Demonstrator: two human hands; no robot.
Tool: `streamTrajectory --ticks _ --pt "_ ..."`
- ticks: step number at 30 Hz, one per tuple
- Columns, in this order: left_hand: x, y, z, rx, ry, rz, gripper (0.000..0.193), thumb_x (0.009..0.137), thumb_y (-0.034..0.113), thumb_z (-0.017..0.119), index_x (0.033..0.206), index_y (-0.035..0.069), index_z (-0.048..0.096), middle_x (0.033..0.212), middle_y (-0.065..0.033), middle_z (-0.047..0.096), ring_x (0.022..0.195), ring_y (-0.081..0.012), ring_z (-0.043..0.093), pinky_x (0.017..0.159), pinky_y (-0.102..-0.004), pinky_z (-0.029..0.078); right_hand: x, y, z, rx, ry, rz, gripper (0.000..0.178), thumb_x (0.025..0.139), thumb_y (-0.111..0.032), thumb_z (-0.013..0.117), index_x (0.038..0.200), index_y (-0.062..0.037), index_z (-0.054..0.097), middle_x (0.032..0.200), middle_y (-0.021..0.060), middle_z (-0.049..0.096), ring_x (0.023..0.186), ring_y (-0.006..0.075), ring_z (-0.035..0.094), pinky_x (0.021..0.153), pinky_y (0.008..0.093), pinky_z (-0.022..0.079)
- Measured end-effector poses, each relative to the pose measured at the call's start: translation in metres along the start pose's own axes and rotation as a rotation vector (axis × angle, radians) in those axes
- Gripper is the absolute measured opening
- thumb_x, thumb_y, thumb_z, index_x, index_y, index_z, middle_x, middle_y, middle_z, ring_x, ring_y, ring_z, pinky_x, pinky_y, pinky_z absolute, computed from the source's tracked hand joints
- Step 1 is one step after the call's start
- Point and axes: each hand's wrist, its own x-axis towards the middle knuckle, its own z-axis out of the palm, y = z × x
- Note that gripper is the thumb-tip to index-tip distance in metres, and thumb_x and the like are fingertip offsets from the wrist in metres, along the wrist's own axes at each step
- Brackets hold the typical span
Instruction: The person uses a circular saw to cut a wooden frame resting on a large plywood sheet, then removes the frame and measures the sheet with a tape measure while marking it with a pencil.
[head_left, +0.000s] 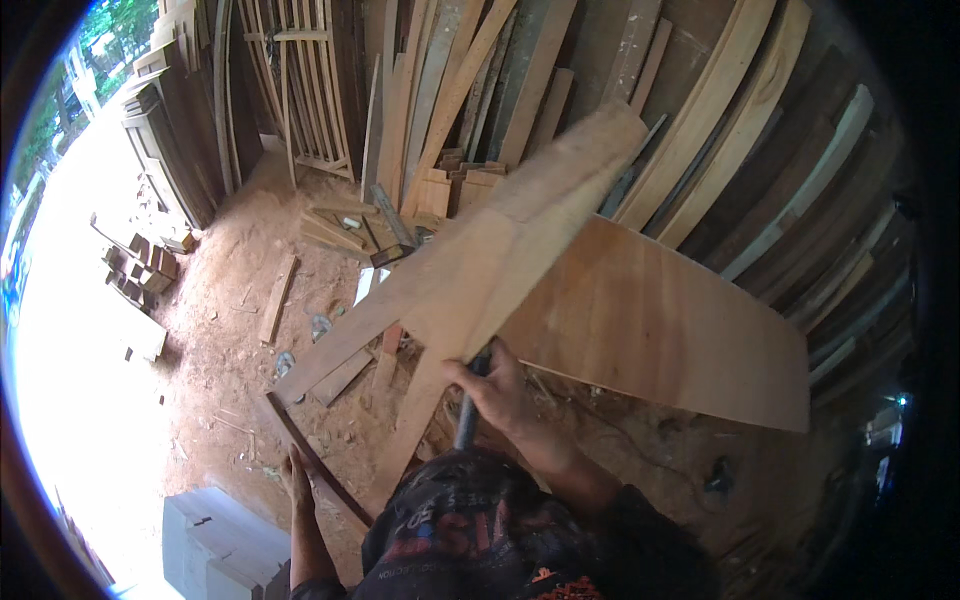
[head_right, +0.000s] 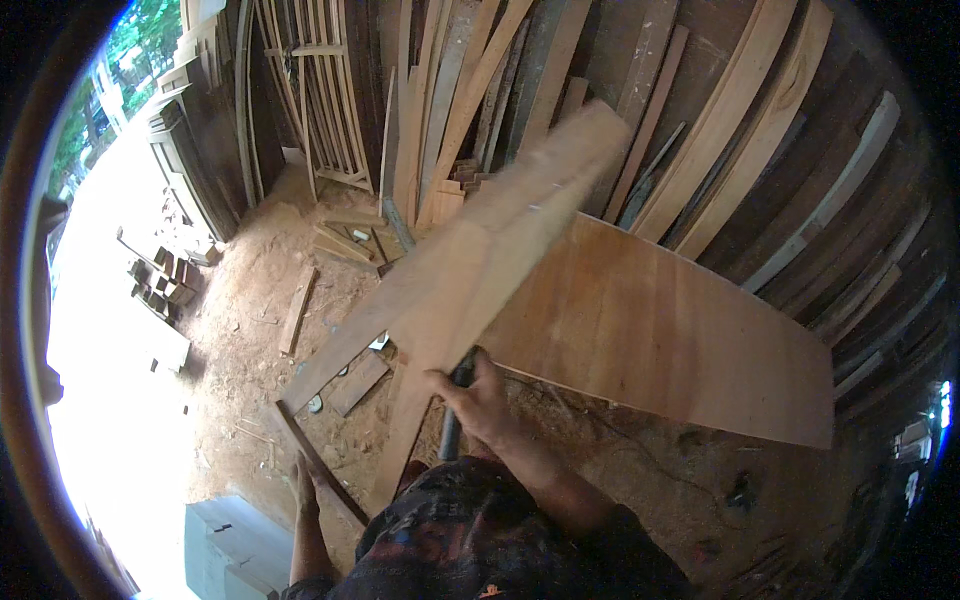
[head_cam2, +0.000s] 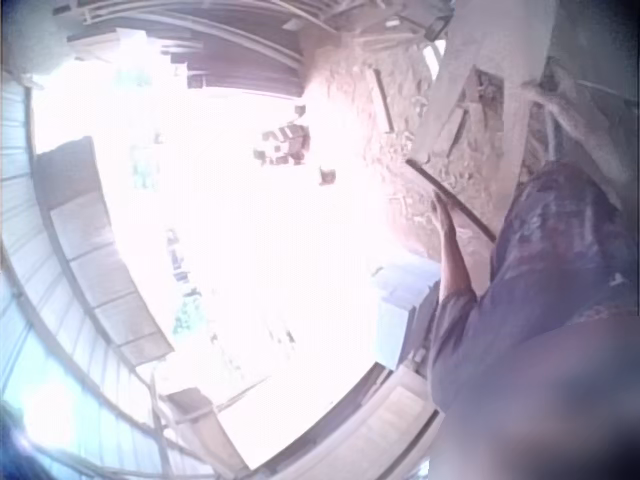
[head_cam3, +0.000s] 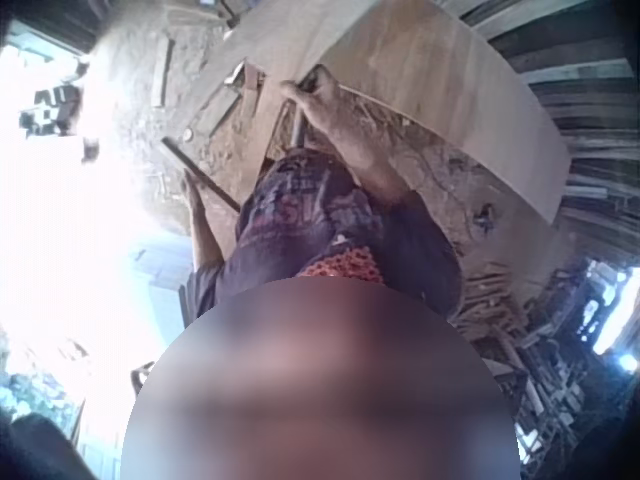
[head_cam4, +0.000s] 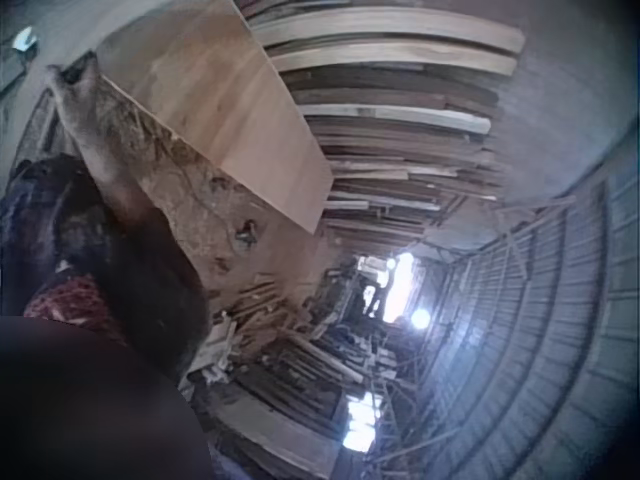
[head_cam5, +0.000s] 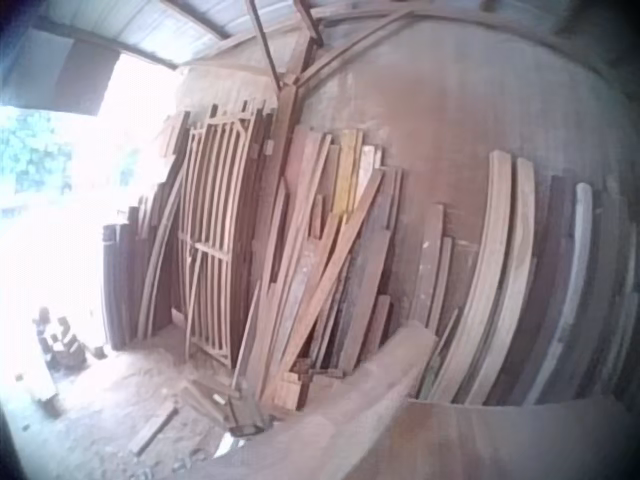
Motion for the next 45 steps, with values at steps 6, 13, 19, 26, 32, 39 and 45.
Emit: streamTrajectory --ticks 6,13,19,26,32,39,45 --pt "-0.009 0.185 0.021 -0.228 -0.124 0.661 0.076 0.103 0.036 0.063 0.162 0.006 0.026 0.163 -0.0216 0.035 0.149 -0.0364 0.038 0.115 -0.0503 0.039 0.004 0.049 0.077 -0.435 -0.110 -0.155 0.043 0.083 -0.029 0.083 0.108 -0.0003 0.064 0.094 0.0127 0.071 0.086 0.0260 0.071 0.078 0.0393 0.055" --pt "-0.099 0.341 0.086 -0.017 -0.183 0.930 0.125 0.074 0.038 0.089 0.165 0.008 0.008 0.160 -0.0336 0.030 0.148 -0.0474 0.034 0.118 -0.0577 0.034 -0.009 0.111 0.118 -0.647 -0.377 -0.077 0.037 0.087 -0.027 0.077 0.102 -0.0033 0.053 0.080 0.0152 0.066 0.075 0.0379 0.069 0.070 0.0475 0.054" --pt "-0.080 0.304 0.078 0.168 0.049 0.872 0.088 0.090 0.007 0.068 0.162 0.003 0.018 0.154 -0.0311 0.040 0.141 -0.0421 0.045 0.113 -0.0517 0.040 0.007 0.131 0.118 -0.627 -0.550 -0.076 0.037 0.090 -0.026 0.077 0.105 0.0002 0.055 0.080 0.0164 0.067 0.077 0.0319 0.072 0.073 0.0450 0.055" --pt "-0.032 0.250 0.002 -0.179 -0.165 0.920 0.067 0.095 0.004 0.059 0.156 -0.001 0.034 0.154 -0.0157 0.049 0.139 -0.0245 0.048 0.117 -0.0380 0.036 0.074 0.139 0.058 -0.185 -0.362 0.256 0.031 0.091 -0.026 0.080 0.101 -0.0025 0.063 0.079 0.0028 0.067 0.062 0.0093 0.063 0.055 0.0290 0.051" --pt "-0.008 0.235 -0.015 -0.370 -0.065 0.562 0.056 0.089 0.001 0.067 0.143 -0.004 0.051 0.139 -0.0172 0.062 0.128 -0.0262 0.059 0.111 -0.0402 0.045 0.189 0.147 -0.001 -0.230 0.024 0.279 0.035 0.093 -0.035 0.076 0.095 -0.0031 0.061 0.073 0.0045 0.063 0.060 0.0130 0.063 0.056 0.0322 0.053" --pt "0.022 0.239 0.018 -0.334 -0.083 0.383 0.046 0.086 -0.005 0.073 0.130 -0.001 0.062 0.128 -0.0138 0.069 0.117 -0.0236 0.065 0.103 -0.0388 0.051 0.307 0.175 0.003 -0.207 -0.096 0.321 0.034 0.097 -0.034 0.071 0.091 -0.0037 0.058 0.071 0.0046 0.061 0.060 0.0144 0.062 0.054 0.0324 0.051" --pt "0.020 0.290 0.032 -0.077 -0.186 0.403 0.033 0.089 -0.004 0.073 0.122 -0.001 0.067 0.124 -0.0121 0.073 0.115 -0.0201 0.066 0.101 -0.0369 0.052 0.368 0.237 0.043 -0.108 -0.172 0.439 0.029 0.099 -0.028 0.067 0.095 -0.0011 0.056 0.073 0.0093 0.066 0.055 0.0157 0.062 0.052 0.0319 0.051"
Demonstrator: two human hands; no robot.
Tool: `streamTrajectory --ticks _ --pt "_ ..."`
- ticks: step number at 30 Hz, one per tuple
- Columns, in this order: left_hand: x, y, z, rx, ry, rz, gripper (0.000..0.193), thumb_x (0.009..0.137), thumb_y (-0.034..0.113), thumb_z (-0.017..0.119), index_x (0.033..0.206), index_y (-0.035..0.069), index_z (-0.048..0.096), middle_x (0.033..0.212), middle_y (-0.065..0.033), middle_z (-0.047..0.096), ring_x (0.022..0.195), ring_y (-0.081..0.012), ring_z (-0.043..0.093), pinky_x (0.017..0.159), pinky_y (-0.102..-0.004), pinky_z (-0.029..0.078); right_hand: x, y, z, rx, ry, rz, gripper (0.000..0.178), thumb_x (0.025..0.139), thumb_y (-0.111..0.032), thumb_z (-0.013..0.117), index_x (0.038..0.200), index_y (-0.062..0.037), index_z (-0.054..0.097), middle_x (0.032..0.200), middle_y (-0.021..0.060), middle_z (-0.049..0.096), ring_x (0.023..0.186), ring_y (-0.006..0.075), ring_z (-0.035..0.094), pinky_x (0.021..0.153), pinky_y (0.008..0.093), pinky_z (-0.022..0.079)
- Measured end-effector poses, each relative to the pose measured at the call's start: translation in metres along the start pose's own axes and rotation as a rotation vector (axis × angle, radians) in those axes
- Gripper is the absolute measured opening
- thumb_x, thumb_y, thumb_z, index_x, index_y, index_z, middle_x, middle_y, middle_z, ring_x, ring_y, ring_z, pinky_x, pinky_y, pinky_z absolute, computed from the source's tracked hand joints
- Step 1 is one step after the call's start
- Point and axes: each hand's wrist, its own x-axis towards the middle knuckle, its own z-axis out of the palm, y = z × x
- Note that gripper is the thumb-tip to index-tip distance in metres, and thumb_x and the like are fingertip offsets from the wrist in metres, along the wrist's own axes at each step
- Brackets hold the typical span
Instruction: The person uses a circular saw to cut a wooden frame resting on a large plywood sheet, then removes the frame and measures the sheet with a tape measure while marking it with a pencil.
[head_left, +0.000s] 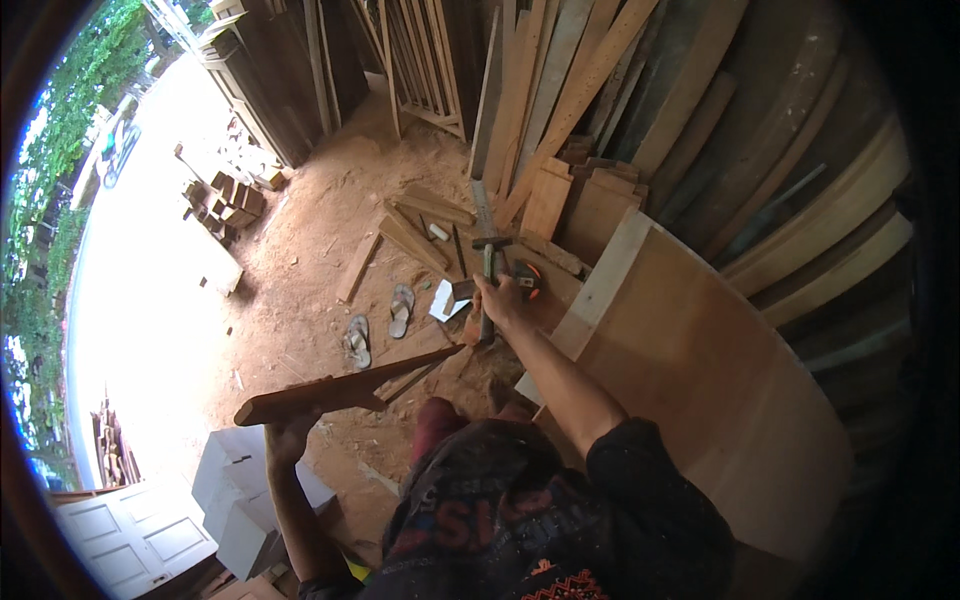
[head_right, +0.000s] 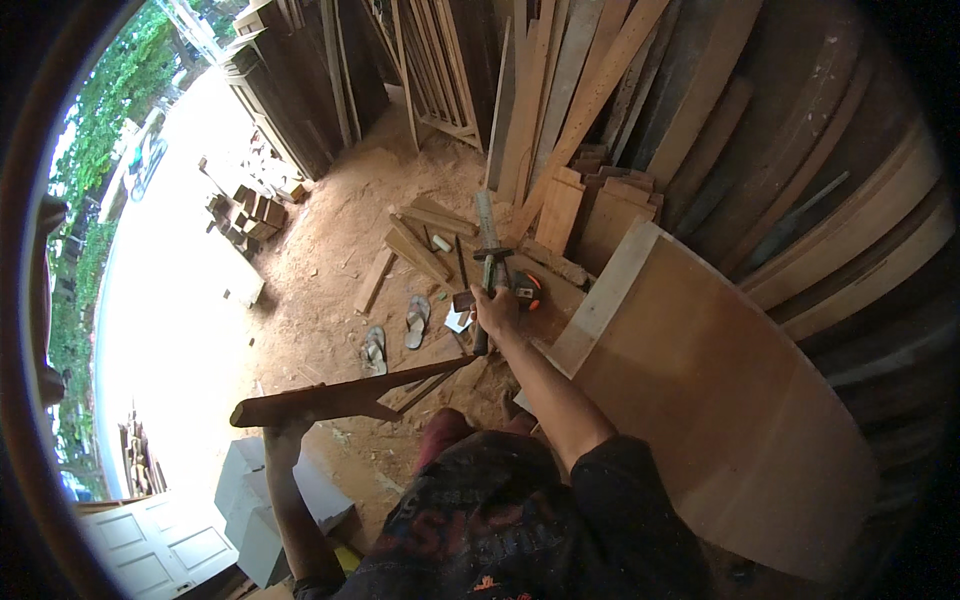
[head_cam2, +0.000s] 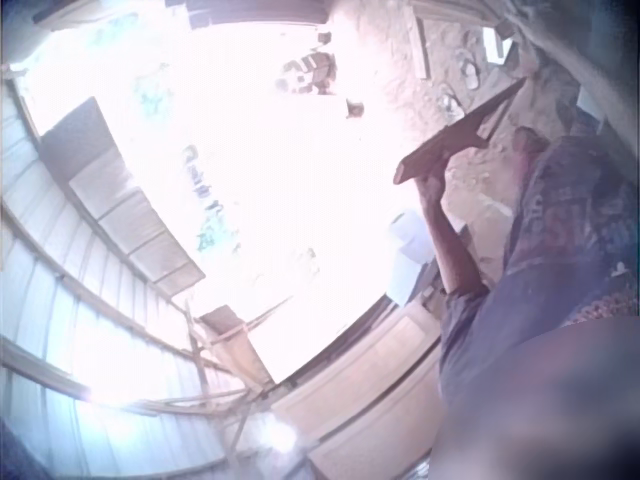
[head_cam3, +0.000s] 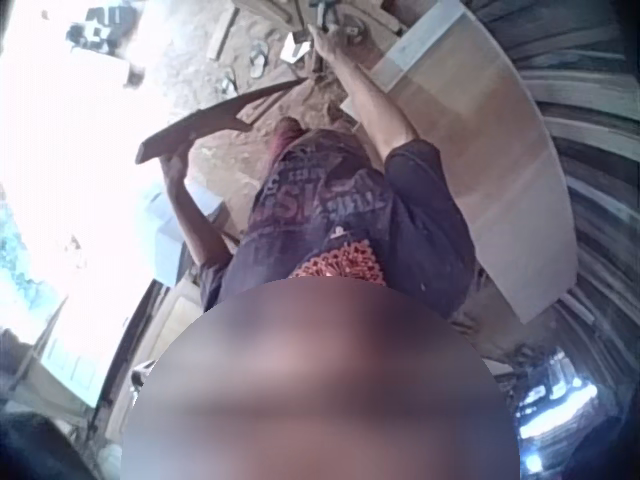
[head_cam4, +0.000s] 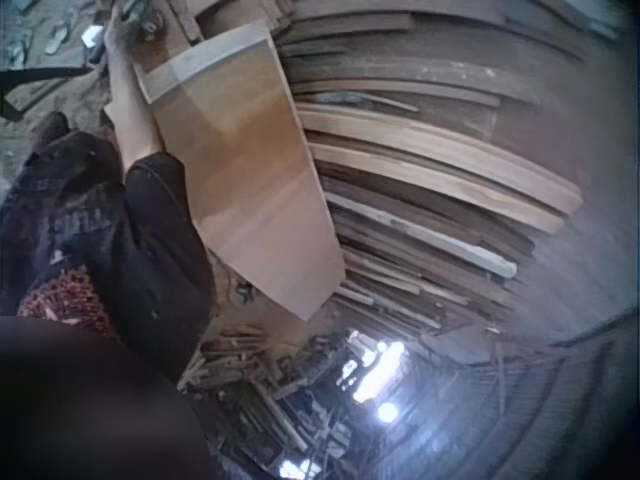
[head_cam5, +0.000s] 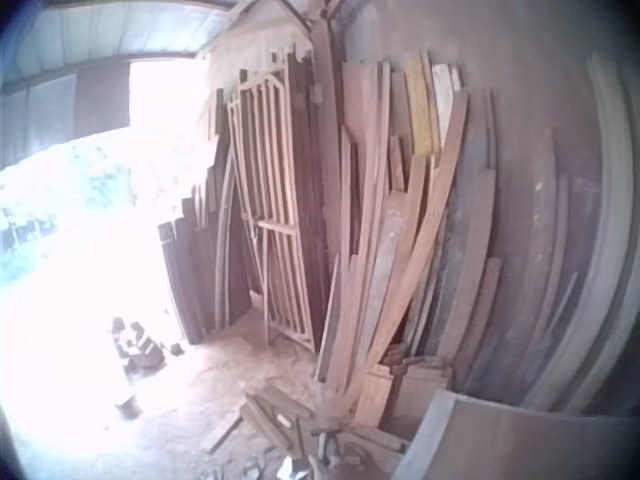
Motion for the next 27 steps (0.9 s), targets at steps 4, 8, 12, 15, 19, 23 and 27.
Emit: streamTrajectory --ticks 4,8,12,15,19,23,27 --pt "0.021 0.023 -0.002 0.082 -0.098 -0.075 0.036 0.090 -0.004 0.071 0.125 -0.001 0.063 0.128 -0.0158 0.070 0.120 -0.0238 0.065 0.104 -0.0373 0.051 0.011 0.022 0.012 -0.238 0.056 -0.166 0.037 0.095 -0.028 0.072 0.107 0.0039 0.058 0.085 0.0148 0.067 0.072 0.0246 0.067 0.067 0.0383 0.053" --pt "0.054 0.017 0.000 0.143 -0.214 -0.111 0.038 0.089 -0.001 0.073 0.126 -0.001 0.063 0.126 -0.0157 0.071 0.119 -0.0225 0.065 0.104 -0.0357 0.049 -0.013 0.033 0.003 -0.483 0.118 -0.326 0.049 0.087 -0.030 0.076 0.120 0.0043 0.061 0.105 0.0236 0.071 0.101 0.0375 0.070 0.090 0.0473 0.053" --pt "0.100 -0.013 0.006 0.111 -0.274 -0.053 0.033 0.091 0.002 0.074 0.123 -0.002 0.065 0.121 -0.0137 0.071 0.113 -0.0237 0.066 0.100 -0.0385 0.052 -0.029 0.018 -0.008 -0.623 0.023 -0.323 0.056 0.090 -0.024 0.076 0.131 0.0070 0.054 0.091 0.0156 0.072 0.078 0.0267 0.073 0.071 0.0410 0.058" --pt "0.123 -0.040 0.008 0.110 -0.286 -0.051 0.028 0.094 0.003 0.073 0.121 -0.001 0.066 0.113 -0.0108 0.072 0.109 -0.0208 0.067 0.094 -0.0381 0.056 -0.035 -0.002 -0.010 -0.597 0.076 -0.329 0.035 0.094 -0.023 0.071 0.117 0.0017 0.065 0.081 0.0146 0.072 0.076 0.0262 0.073 0.070 0.0400 0.057" --pt "0.156 -0.056 -0.001 0.037 -0.309 -0.180 0.027 0.093 0.005 0.076 0.117 -0.001 0.068 0.111 -0.0077 0.072 0.102 -0.0174 0.068 0.087 -0.0362 0.059 -0.034 -0.040 0.000 -0.780 0.101 -0.373 0.023 0.096 -0.024 0.069 0.106 -0.0023 0.069 0.087 0.0153 0.074 0.081 0.0317 0.073 0.070 0.0428 0.057" --pt "0.189 -0.068 0.004 0.019 -0.360 -0.133 0.026 0.092 0.006 0.077 0.117 0.002 0.070 0.107 -0.0043 0.073 0.097 -0.0154 0.068 0.082 -0.0348 0.058 -0.019 -0.072 0.027 -0.923 0.048 -0.354 0.025 0.100 -0.023 0.064 0.113 -0.0027 0.069 0.096 0.0162 0.073 0.088 0.0326 0.073 0.074 0.0455 0.057" --pt "0.213 -0.082 0.016 -0.025 -0.377 -0.215 0.022 0.092 0.005 0.076 0.114 0.006 0.073 0.103 -0.0004 0.074 0.088 -0.0114 0.066 0.071 -0.0316 0.054 0.011 -0.081 0.056 -1.205 0.042 -0.131 0.028 0.103 -0.020 0.057 0.120 0.0000 0.067 0.111 0.0207 0.071 0.101 0.0364 0.071 0.081 0.0469 0.058"
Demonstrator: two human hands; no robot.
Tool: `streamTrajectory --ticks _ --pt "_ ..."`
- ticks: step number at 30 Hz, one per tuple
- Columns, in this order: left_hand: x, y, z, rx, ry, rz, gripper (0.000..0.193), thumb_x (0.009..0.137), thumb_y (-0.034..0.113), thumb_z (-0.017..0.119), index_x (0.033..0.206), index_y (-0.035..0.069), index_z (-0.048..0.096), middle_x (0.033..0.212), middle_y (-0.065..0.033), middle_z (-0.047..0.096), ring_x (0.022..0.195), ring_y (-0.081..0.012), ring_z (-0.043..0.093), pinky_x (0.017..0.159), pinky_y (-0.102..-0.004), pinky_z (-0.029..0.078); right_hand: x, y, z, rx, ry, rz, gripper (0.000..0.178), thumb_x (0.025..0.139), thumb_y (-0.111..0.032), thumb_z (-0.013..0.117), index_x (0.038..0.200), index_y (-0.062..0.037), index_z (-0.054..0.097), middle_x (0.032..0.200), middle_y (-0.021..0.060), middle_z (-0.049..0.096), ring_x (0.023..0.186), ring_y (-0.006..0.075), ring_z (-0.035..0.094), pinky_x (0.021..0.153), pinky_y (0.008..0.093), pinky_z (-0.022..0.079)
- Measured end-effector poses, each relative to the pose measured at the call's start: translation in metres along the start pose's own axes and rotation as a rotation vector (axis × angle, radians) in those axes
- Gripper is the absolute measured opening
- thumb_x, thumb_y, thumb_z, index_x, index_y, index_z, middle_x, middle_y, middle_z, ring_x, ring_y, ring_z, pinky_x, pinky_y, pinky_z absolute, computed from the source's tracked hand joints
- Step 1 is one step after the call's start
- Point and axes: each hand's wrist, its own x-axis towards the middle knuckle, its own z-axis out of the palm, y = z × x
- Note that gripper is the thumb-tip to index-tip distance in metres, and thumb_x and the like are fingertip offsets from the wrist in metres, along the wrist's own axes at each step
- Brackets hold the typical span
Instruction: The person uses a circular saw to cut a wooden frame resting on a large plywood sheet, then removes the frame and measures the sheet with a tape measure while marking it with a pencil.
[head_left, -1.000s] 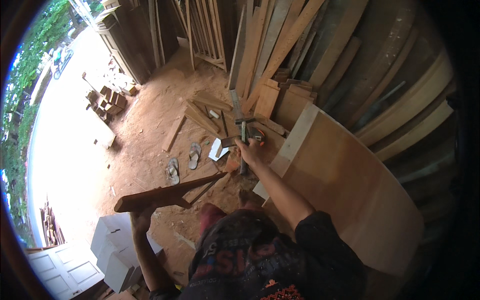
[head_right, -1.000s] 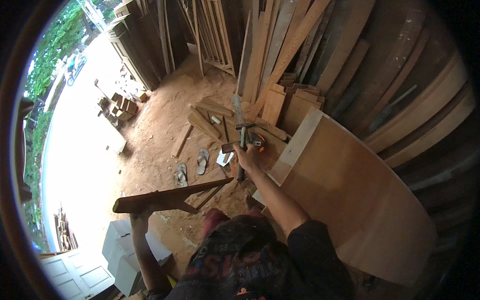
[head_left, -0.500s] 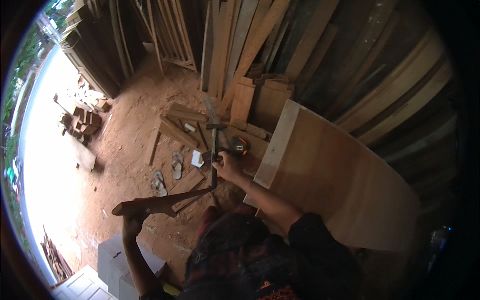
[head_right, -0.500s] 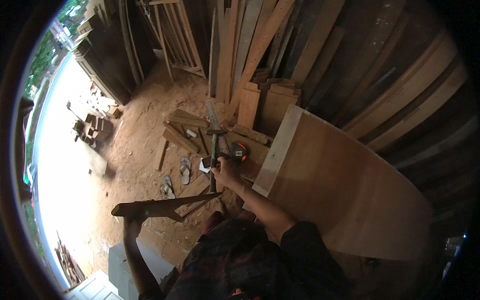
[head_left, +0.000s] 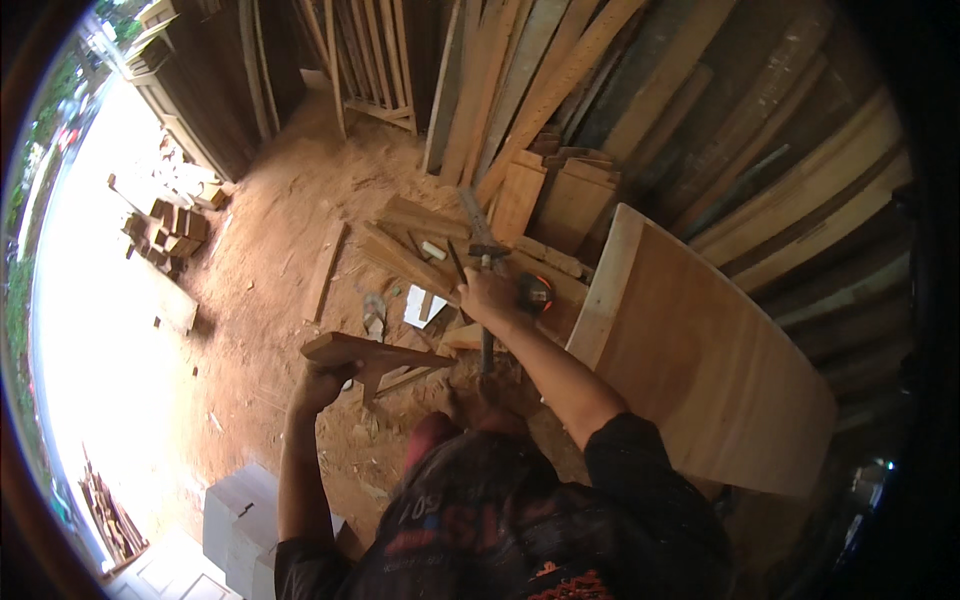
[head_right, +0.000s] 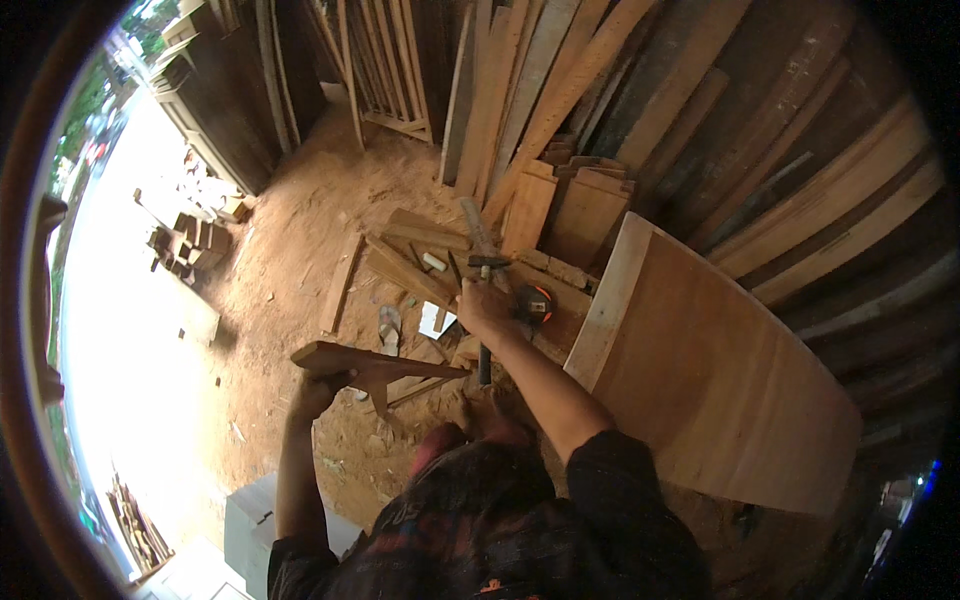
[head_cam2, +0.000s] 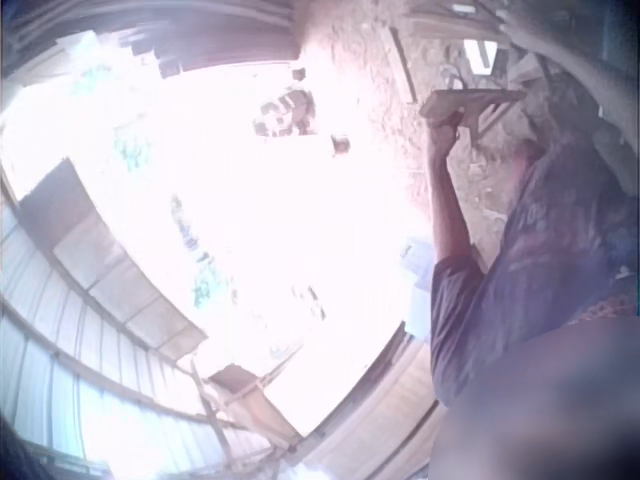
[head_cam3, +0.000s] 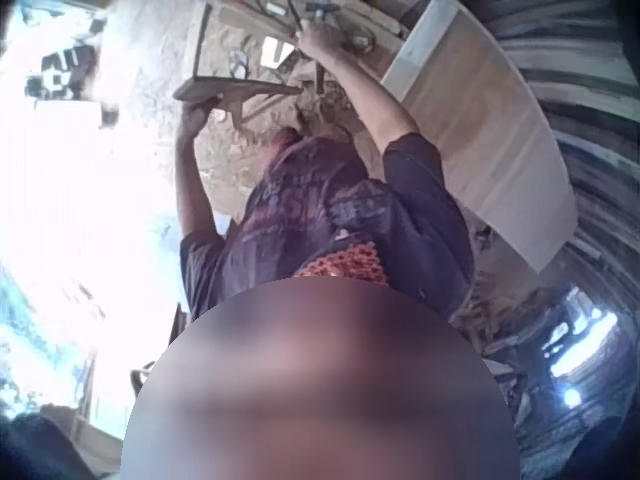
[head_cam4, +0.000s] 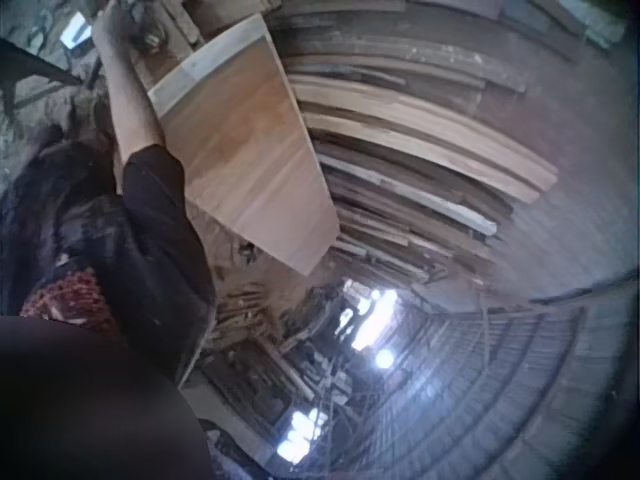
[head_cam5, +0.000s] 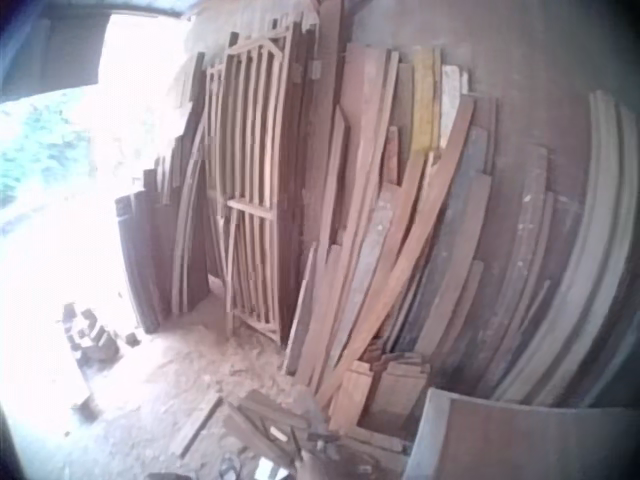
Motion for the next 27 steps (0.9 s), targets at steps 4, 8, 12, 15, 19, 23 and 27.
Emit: streamTrajectory --ticks 4,8,12,15,19,23,27 --pt "0.030 -0.003 0.011 -0.026 -0.061 0.114 0.023 0.096 0.005 0.070 0.119 0.006 0.071 0.103 0.0003 0.073 0.091 -0.0096 0.065 0.074 -0.0312 0.053 0.028 -0.005 0.028 -0.019 0.042 0.120 0.037 0.101 -0.020 0.054 0.129 0.0037 0.060 0.116 0.0261 0.068 0.110 0.0398 0.068 0.088 0.0499 0.057" --pt "0.064 0.006 0.023 -0.068 -0.081 0.205 0.019 0.097 0.007 0.068 0.115 0.001 0.070 0.105 -0.0011 0.074 0.099 -0.0086 0.064 0.086 -0.0298 0.053 0.032 -0.005 0.040 0.035 0.063 0.133 0.042 0.098 -0.025 0.059 0.129 0.0033 0.058 0.114 0.0262 0.067 0.106 0.0416 0.067 0.086 0.0512 0.056" --pt "0.093 0.001 0.036 -0.128 -0.059 0.205 0.020 0.101 0.019 0.068 0.111 0.002 0.071 0.103 -0.0029 0.075 0.098 -0.0105 0.066 0.087 -0.0303 0.051 0.017 -0.005 0.028 0.422 0.151 0.076 0.034 0.094 -0.024 0.062 0.117 0.0014 0.057 0.102 0.0265 0.063 0.094 0.0405 0.065 0.078 0.0535 0.051" --pt "0.105 -0.011 0.040 -0.080 -0.063 0.179 0.025 0.102 0.029 0.067 0.108 0.004 0.071 0.099 -0.0032 0.076 0.097 -0.0113 0.068 0.083 -0.0298 0.049 -0.020 0.004 0.030 0.512 0.421 0.028 0.024 0.096 -0.021 0.058 0.098 0.0010 0.050 0.084 0.0212 0.052 0.079 0.0353 0.058 0.070 0.0508 0.043" --pt "0.113 -0.030 0.054 -0.096 -0.117 0.110 0.022 0.103 0.025 0.066 0.106 0.004 0.070 0.097 -0.0026 0.075 0.093 -0.0109 0.069 0.080 -0.0275 0.050 -0.088 0.044 0.045 0.644 0.415 0.218 0.031 0.106 -0.032 0.052 0.098 -0.0016 0.049 0.081 0.0136 0.050 0.071 0.0261 0.053 0.068 0.0453 0.043" --pt "0.101 -0.050 0.078 -0.169 -0.074 0.050 0.021 0.104 0.024 0.065 0.107 0.003 0.070 0.097 -0.0029 0.075 0.091 -0.0104 0.067 0.076 -0.0257 0.049 -0.179 0.084 0.065 0.967 0.433 0.530 0.036 0.107 -0.037 0.048 0.101 -0.0024 0.051 0.085 0.0118 0.053 0.079 0.0221 0.057 0.072 0.0403 0.046" --pt "0.063 -0.061 0.110 -0.167 -0.115 0.072 0.017 0.102 0.017 0.067 0.109 0.002 0.068 0.100 -0.0054 0.075 0.091 -0.0117 0.069 0.078 -0.0274 0.054 -0.263 0.131 0.080 0.773 0.659 0.715 0.037 0.105 -0.037 0.051 0.104 -0.0008 0.056 0.090 0.0124 0.059 0.085 0.0252 0.060 0.077 0.0416 0.048"
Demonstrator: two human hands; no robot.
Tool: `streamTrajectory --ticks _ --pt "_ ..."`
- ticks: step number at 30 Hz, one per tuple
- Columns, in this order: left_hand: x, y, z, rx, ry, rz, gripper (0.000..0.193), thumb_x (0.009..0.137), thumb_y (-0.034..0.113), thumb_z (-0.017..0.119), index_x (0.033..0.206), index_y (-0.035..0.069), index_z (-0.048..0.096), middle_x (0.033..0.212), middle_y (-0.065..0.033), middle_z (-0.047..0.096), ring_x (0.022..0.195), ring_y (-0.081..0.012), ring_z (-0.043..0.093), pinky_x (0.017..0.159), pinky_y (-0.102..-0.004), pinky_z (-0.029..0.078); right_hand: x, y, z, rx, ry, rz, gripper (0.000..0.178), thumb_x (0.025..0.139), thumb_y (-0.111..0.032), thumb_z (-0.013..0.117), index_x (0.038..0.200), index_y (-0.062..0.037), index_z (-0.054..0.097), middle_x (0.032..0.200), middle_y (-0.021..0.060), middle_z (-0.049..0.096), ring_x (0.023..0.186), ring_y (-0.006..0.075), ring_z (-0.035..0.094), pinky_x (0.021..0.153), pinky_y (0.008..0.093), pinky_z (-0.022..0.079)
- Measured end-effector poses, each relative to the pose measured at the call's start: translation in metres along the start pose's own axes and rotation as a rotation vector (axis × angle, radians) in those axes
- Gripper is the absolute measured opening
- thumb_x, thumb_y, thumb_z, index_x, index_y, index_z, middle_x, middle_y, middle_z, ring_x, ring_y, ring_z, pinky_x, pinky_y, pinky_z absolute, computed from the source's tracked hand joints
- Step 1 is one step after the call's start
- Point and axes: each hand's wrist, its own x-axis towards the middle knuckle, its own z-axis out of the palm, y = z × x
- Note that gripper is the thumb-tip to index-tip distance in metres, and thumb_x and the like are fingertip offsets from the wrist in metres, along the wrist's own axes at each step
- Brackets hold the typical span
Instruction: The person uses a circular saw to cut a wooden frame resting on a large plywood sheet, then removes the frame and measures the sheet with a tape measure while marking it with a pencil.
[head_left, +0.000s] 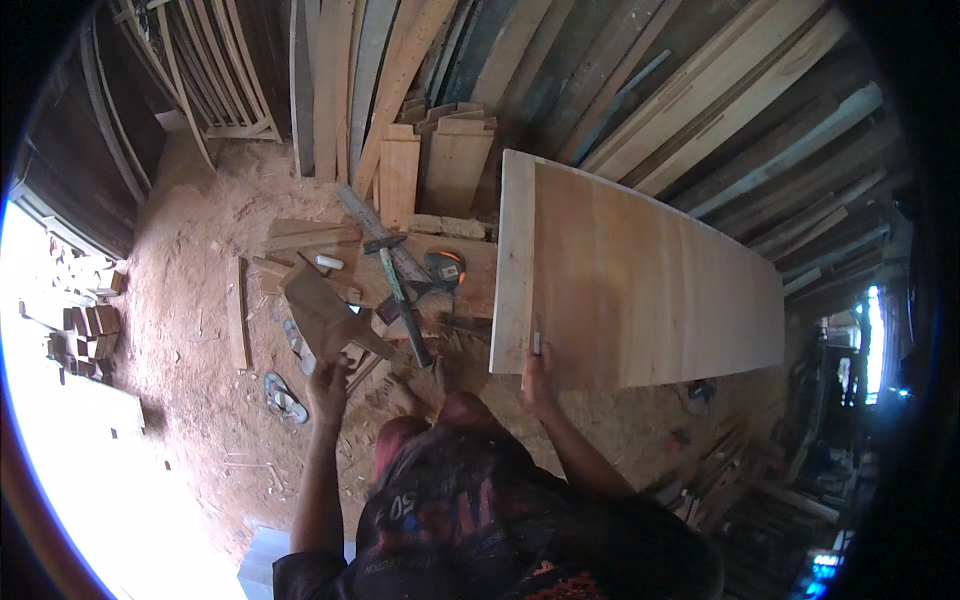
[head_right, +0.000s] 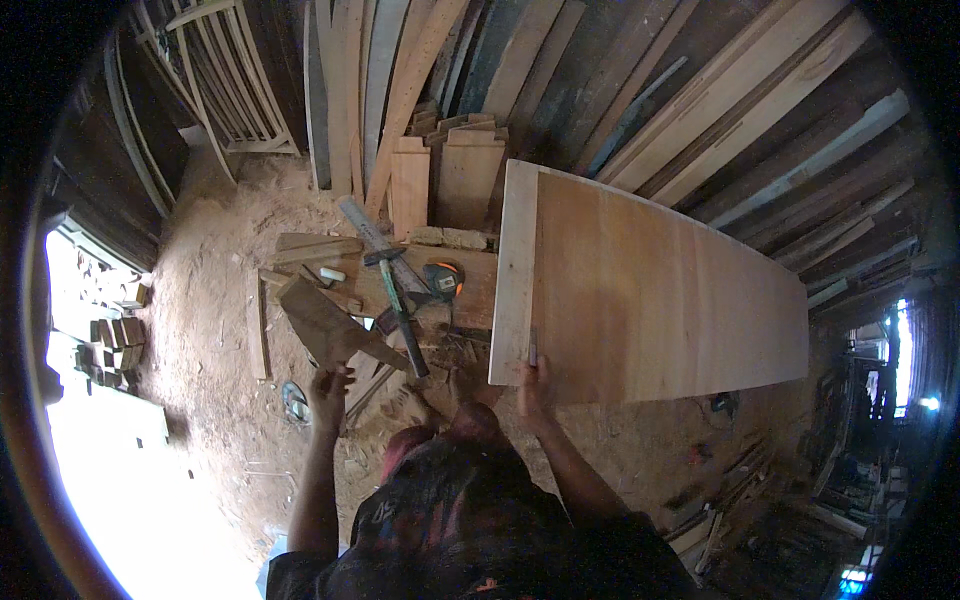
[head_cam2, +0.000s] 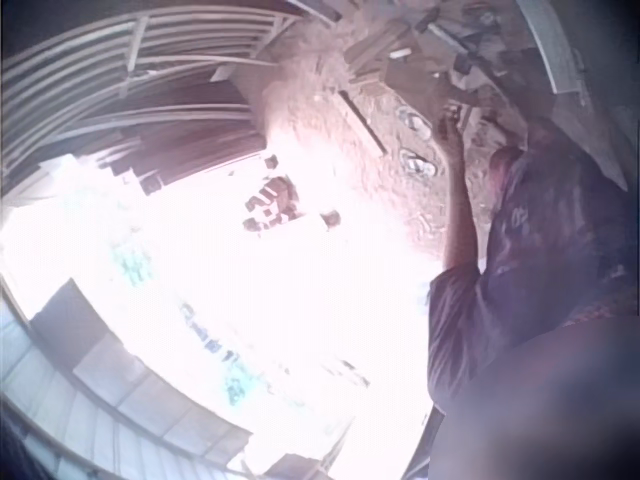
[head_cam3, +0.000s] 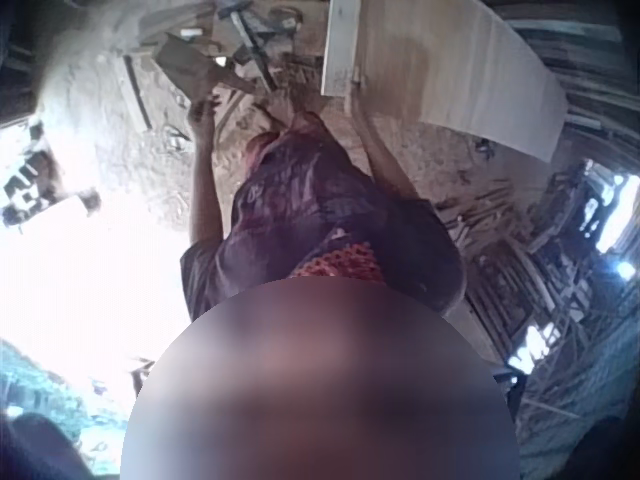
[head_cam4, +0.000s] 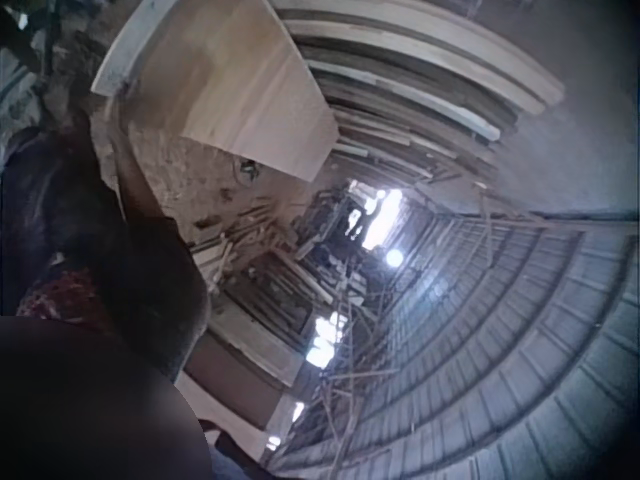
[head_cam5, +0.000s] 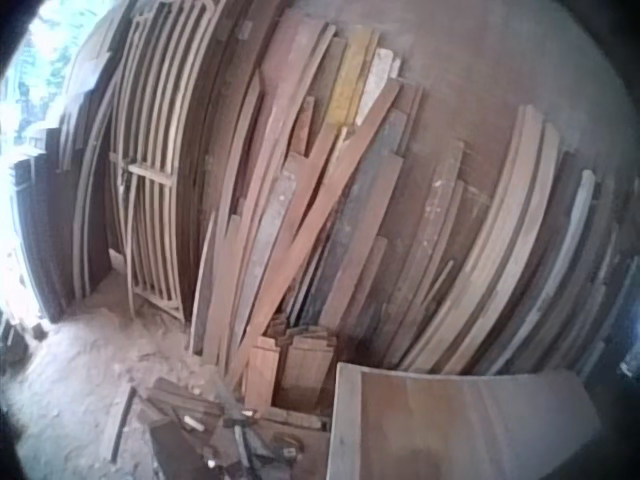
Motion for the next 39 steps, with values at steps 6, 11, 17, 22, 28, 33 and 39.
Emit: streamTrajectory --ticks 6,11,17,22,28,33,39 --pt "-0.005 0.049 0.091 0.475 -0.195 0.374 0.028 0.088 0.010 0.073 0.114 0.006 0.065 0.108 -0.0128 0.071 0.092 -0.0270 0.072 0.076 -0.0371 0.057 0.001 0.060 -0.068 -0.247 0.308 -0.033 0.035 0.101 -0.036 0.060 0.104 -0.0009 0.062 0.086 0.0112 0.062 0.078 0.0248 0.061 0.074 0.0416 0.049" --pt "0.053 0.080 0.187 0.868 -0.338 0.680 0.064 0.087 0.026 0.075 0.145 0.015 0.050 0.145 -0.0142 0.054 0.128 -0.0399 0.056 0.103 -0.0533 0.047 0.003 0.074 -0.080 -0.319 0.355 -0.066 0.038 0.101 -0.037 0.061 0.102 0.0009 0.065 0.084 0.0134 0.064 0.079 0.0241 0.063 0.072 0.0410 0.049" --pt "0.100 0.063 0.223 1.350 -0.448 0.593 0.076 0.085 0.026 0.075 0.154 0.024 0.044 0.162 -0.0119 0.036 0.153 -0.0317 0.029 0.115 -0.0617 0.029 -0.007 0.157 -0.139 0.004 0.464 0.188 0.046 0.103 -0.042 0.056 0.111 0.0020 0.068 0.097 0.0146 0.071 0.089 0.0278 0.066 0.084 0.0460 0.052" --pt "0.128 0.053 0.208 1.480 -0.386 0.524 0.071 0.084 0.025 0.076 0.150 0.023 0.049 0.160 -0.0116 0.038 0.152 -0.0322 0.030 0.117 -0.0591 0.028 0.007 0.297 -0.277 0.233 0.699 0.358 0.042 0.103 -0.045 0.054 0.118 -0.0085 0.068 0.083 0.0020 0.060 0.073 0.0189 0.057 0.066 0.0346 0.046" --pt "0.130 0.069 0.203 1.568 -0.165 0.534 0.067 0.086 0.022 0.074 0.148 0.018 0.051 0.158 -0.0144 0.040 0.151 -0.0351 0.032 0.115 -0.0620 0.030 0.057 0.339 -0.357 0.565 0.711 0.833 0.063 0.107 -0.054 0.047 0.154 -0.0121 0.044 0.129 0.0039 0.061 0.113 0.0149 0.059 0.094 0.0327 0.048" --pt "0.071 0.055 0.214 1.351 -0.096 0.610 0.068 0.088 0.027 0.073 0.147 0.006 0.048 0.135 -0.0242 0.059 0.116 -0.0454 0.062 0.094 -0.0520 0.051 0.090 0.320 -0.330 0.657 0.856 0.340 0.068 0.107 -0.054 0.049 0.155 -0.0075 0.041 0.111 0.0041 0.063 0.094 0.0178 0.061 0.082 0.0339 0.052" --pt "-0.013 -0.025 0.220 1.071 -0.987 0.070 0.035 0.104 0.038 0.054 0.116 0.009 0.071 0.102 -0.0175 0.074 0.086 -0.0332 0.073 0.077 -0.0446 0.058 0.113 0.420 -0.323 0.675 0.854 0.317 0.057 0.107 -0.043 0.052 0.150 -0.0062 0.046 0.135 0.0102 0.059 0.124 0.0255 0.053 0.109 0.0450 0.040"
